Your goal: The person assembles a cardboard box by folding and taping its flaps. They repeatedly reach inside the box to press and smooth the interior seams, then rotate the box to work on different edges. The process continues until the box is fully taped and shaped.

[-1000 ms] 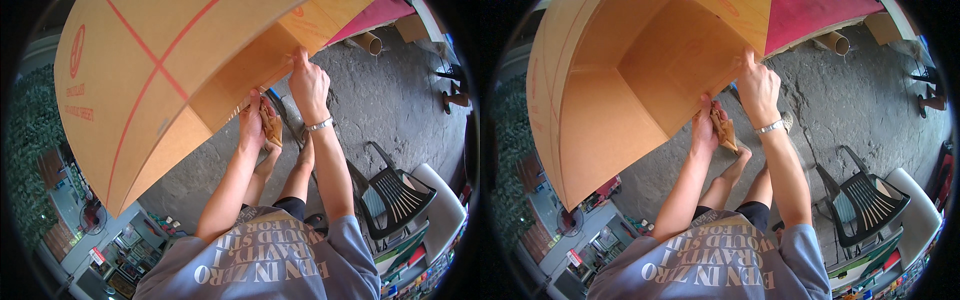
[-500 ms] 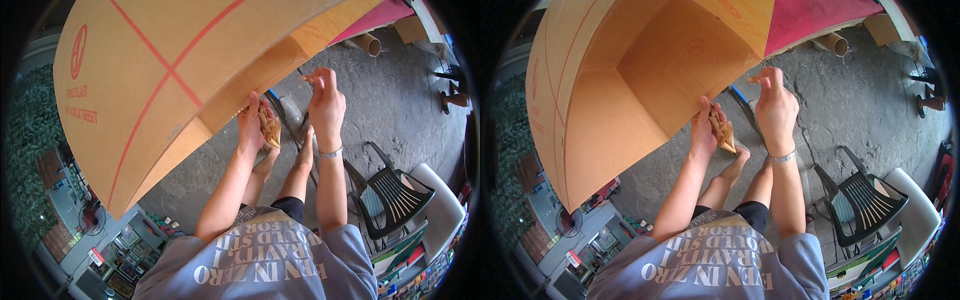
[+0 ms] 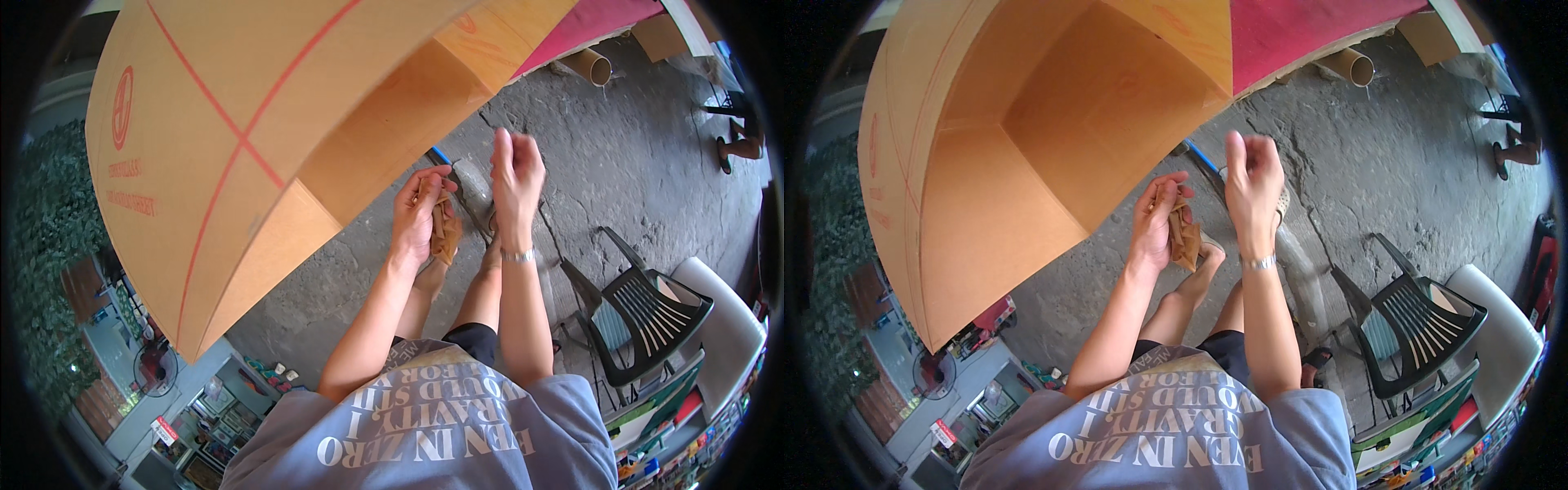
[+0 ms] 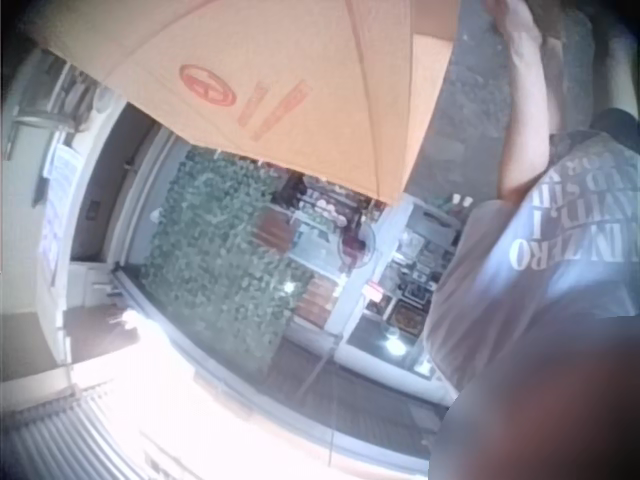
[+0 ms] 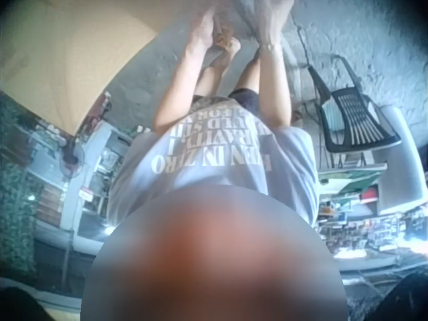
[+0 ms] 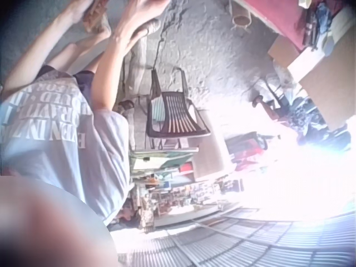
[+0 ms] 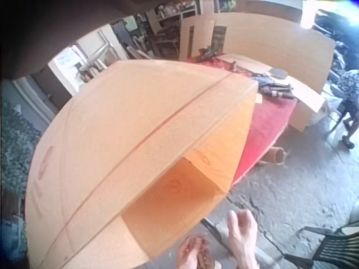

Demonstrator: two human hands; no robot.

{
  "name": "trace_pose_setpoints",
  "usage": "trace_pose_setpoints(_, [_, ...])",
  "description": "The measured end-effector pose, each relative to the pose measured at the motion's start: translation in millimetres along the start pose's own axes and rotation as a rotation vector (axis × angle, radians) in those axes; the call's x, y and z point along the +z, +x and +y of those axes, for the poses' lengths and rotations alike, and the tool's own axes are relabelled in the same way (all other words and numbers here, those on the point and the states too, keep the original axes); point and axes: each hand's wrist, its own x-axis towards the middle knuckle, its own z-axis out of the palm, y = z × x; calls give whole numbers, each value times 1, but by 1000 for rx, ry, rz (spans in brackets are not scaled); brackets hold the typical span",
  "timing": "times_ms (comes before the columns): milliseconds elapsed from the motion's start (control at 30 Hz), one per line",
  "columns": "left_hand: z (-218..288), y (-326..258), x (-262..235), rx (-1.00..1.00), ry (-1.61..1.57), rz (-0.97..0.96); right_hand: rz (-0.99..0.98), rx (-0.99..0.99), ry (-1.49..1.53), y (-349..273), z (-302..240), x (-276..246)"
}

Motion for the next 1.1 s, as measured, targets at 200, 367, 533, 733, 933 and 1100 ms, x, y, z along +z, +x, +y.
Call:
trace_pose_setpoints(200, [-8, 2, -9, -89, -185, 150, 2, -113, -288, 47, -16, 44])
trace_pose_setpoints(367, [1, 15, -9, 13, -192, 278, -29, -157, -252, 50, -22, 49])
trace_pose_setpoints(533, [5, 14, -5, 26, -151, 281, -252, -7, -253, 63, -14, 34])
trace_pose_setpoints(733, [5, 13, -6, 43, -147, 245, -132, -57, -200, 57, -15, 40])
trace_pose_setpoints(933, [4, 13, -7, 68, -164, 238, -117, -82, -267, 57, -23, 44])
trace_pose_setpoints(1100, [4, 13, -5, 50, -152, 239, -197, -19, -157, 61, -18, 36])
